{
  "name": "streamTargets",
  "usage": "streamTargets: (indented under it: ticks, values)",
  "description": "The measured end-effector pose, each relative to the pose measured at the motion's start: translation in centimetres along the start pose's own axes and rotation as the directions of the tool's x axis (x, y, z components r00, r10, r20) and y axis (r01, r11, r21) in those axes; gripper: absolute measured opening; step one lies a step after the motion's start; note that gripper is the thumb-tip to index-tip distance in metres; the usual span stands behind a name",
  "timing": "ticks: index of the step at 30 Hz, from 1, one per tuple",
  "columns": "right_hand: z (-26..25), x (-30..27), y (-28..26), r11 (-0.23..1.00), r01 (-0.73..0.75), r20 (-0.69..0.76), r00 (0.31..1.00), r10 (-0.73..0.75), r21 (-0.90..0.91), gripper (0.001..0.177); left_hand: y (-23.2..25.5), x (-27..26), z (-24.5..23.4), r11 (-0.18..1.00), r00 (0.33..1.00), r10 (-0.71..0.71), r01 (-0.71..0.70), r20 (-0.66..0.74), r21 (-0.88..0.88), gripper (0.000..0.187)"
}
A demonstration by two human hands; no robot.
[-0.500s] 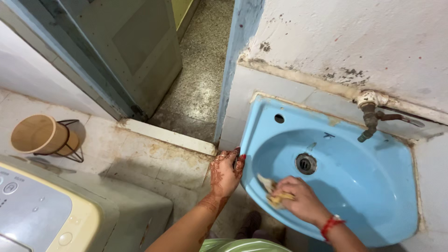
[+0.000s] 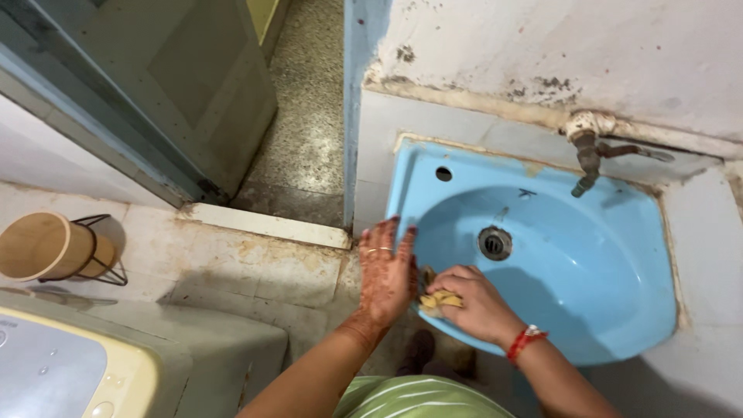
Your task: The person uses a cloth to wipe the interior surface of a light blue wall-mounted sink. They scrub the basin and the drain area repeatedly with a cloth held in their right hand while their left hand rests on the sink's edge for support.
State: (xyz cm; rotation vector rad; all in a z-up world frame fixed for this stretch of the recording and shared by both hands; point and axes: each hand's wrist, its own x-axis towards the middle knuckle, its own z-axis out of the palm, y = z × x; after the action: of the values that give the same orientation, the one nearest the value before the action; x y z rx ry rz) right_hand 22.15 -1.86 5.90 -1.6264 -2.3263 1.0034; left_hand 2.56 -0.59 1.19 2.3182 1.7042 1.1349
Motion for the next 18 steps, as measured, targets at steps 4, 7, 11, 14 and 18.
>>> streamTargets:
  ticks: [4, 7, 11, 14, 18]
  values:
    - [-0.9, -3.2, 5.2, 0.985, -0.169, 0.035, 0.985, 0.171, -0.044, 0.029, 3.2, 0.9, 0.7, 0.987, 0.937, 0.150, -0.123, 0.317, -0.102, 0.043]
    - [-2.5, -5.8, 9.0, 0.942, -0.310, 0.022, 0.949, 0.316, -0.126, 0.027, 4.6, 1.0, 0.3, 0.967, 0.864, 0.188, -0.080, 0.467, -0.242, 0.028]
    - [-2.9, -6.8, 10.5, 0.898, -0.382, -0.039, 0.923, 0.383, -0.219, 0.027, 5.1, 1.5, 0.2, 0.972, 0.806, 0.158, -0.025, 0.570, -0.234, 0.025]
    - [-2.1, -6.2, 8.2, 0.886, -0.403, -0.073, 0.915, 0.397, -0.231, 0.036, 5.5, 1.6, 0.6, 0.986, 0.713, 0.137, -0.030, 0.688, -0.166, 0.028]
    - [-1.2, -5.4, 2.9, 0.841, -0.461, -0.063, 0.884, 0.463, -0.283, 0.042, 6.3, 1.5, 1.8, 0.975, 0.668, 0.218, -0.109, 0.712, -0.196, 0.023]
